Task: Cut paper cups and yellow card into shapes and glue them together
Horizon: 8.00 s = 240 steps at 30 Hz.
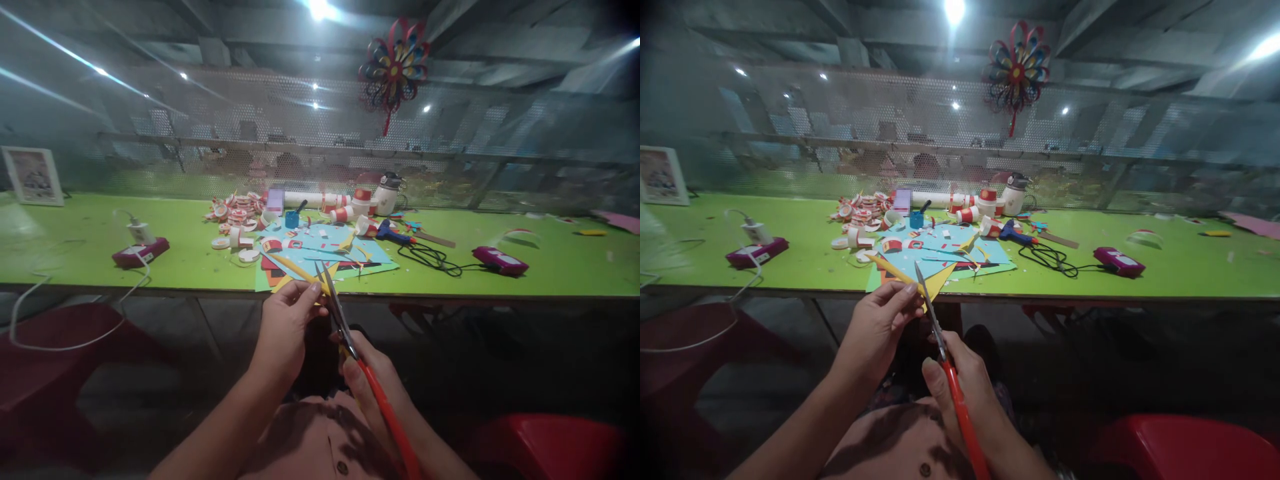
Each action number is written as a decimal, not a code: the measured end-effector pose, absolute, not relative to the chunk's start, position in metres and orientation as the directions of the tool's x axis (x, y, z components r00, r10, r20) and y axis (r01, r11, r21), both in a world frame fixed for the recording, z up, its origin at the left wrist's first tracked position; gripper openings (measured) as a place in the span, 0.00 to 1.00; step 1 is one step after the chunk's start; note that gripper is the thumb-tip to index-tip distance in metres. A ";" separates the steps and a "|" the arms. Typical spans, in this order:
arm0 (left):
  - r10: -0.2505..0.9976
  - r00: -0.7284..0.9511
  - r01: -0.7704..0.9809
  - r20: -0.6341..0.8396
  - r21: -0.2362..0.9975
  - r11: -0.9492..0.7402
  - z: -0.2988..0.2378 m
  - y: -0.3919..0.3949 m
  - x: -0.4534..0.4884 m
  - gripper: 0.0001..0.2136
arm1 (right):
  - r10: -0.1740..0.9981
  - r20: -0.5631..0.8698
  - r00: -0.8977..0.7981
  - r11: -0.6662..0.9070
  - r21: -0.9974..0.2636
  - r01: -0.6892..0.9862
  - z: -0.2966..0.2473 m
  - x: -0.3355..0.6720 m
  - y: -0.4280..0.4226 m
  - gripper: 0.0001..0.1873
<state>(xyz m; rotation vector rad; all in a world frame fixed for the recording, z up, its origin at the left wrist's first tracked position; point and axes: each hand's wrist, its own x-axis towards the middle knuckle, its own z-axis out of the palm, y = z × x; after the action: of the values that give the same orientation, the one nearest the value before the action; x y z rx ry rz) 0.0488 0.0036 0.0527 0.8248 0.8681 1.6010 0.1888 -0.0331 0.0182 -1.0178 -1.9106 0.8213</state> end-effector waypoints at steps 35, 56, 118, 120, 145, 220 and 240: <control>0.983 -0.170 -0.449 0.071 0.882 -0.142 0.051 0.003 0.045 0.08 | 0.886 0.287 -0.365 0.419 -0.833 0.362 0.016 0.192 -0.032 0.19; 0.981 -0.182 -0.431 0.073 0.890 -0.146 0.052 0.004 0.045 0.09 | 0.899 0.249 -0.359 0.386 -0.839 0.383 0.017 0.191 -0.035 0.21; 0.985 -0.078 -0.289 0.152 0.943 -0.168 0.054 0.009 0.035 0.09 | 0.925 0.200 -0.323 0.290 -0.921 0.260 0.005 0.191 -0.036 0.27; 0.982 -0.080 -0.231 0.172 0.955 -0.186 0.054 0.009 0.034 0.10 | 0.924 0.198 -0.327 0.290 -0.920 0.263 0.004 0.191 -0.036 0.27; 0.977 0.004 -0.014 0.213 0.977 -0.213 0.056 0.012 0.028 0.11 | 0.924 0.171 -0.343 0.272 -0.922 0.275 0.004 0.192 -0.037 0.27; 0.988 0.108 -0.017 0.114 0.993 -0.113 0.056 0.021 0.012 0.11 | 0.917 0.175 -0.358 0.311 -0.876 0.369 -0.001 0.195 -0.034 0.25; 0.979 0.079 0.140 0.189 0.970 -0.198 0.054 0.021 0.014 0.11 | 0.924 0.187 -0.333 0.317 -0.864 0.392 -0.003 0.195 -0.035 0.24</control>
<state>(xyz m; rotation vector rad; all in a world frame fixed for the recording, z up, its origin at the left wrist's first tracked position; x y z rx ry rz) 0.0140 0.0210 0.0536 1.4938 1.1689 1.2284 0.1952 -0.0349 -0.0029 -1.1667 -1.8767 0.9549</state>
